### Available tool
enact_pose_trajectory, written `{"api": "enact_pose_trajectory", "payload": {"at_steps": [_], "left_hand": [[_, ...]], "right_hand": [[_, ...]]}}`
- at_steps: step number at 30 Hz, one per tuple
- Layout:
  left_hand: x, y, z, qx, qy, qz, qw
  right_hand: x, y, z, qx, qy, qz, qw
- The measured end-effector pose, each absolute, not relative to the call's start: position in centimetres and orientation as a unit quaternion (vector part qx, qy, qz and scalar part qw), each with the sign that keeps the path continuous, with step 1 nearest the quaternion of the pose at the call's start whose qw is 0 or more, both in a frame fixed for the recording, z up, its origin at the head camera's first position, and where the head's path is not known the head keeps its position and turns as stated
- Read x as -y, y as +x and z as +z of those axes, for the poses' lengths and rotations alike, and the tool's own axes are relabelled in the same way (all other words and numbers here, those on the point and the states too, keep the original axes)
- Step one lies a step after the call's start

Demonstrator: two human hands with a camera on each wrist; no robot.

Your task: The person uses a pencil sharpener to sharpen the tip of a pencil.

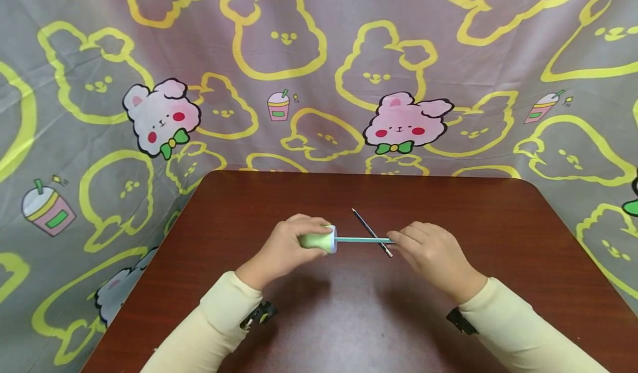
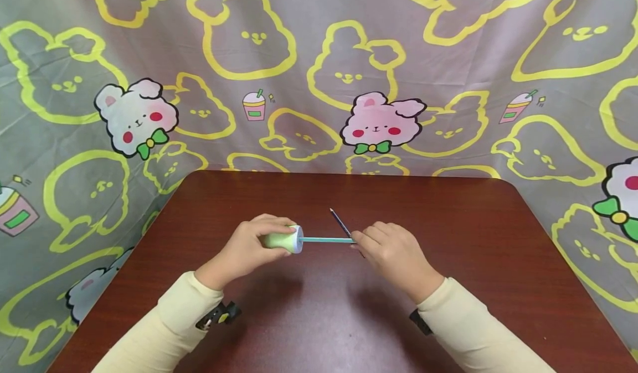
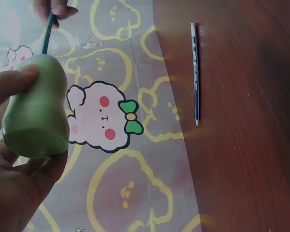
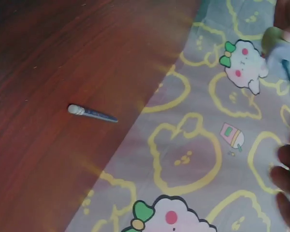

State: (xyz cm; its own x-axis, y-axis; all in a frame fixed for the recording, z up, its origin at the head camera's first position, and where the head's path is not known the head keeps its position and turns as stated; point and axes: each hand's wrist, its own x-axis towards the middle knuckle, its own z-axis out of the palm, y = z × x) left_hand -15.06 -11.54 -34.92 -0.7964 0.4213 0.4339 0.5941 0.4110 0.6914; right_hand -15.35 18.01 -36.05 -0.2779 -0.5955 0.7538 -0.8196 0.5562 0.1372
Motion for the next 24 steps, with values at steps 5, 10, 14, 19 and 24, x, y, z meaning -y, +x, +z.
{"api": "enact_pose_trajectory", "payload": {"at_steps": [5,10,14,19,24], "left_hand": [[11.6,-15.0,-34.7,0.829,-0.302,-0.465,0.075],[11.5,-14.9,-35.0,0.833,-0.361,-0.395,0.140],[11.2,-15.0,-35.4,0.828,-0.396,-0.350,0.188],[11.2,-15.0,-35.5,0.838,-0.365,-0.364,0.178],[11.6,-15.0,-35.2,0.842,-0.308,-0.428,0.111]], "right_hand": [[-17.6,-15.0,-36.0,0.762,0.448,0.127,0.450],[-17.9,-14.6,-34.7,0.870,0.393,0.252,0.160],[-18.3,-15.0,-33.8,0.874,0.259,0.392,-0.122],[-18.5,-15.2,-34.4,0.895,0.296,0.335,-0.016],[-18.4,-15.2,-35.4,0.825,0.417,0.176,0.337]]}}
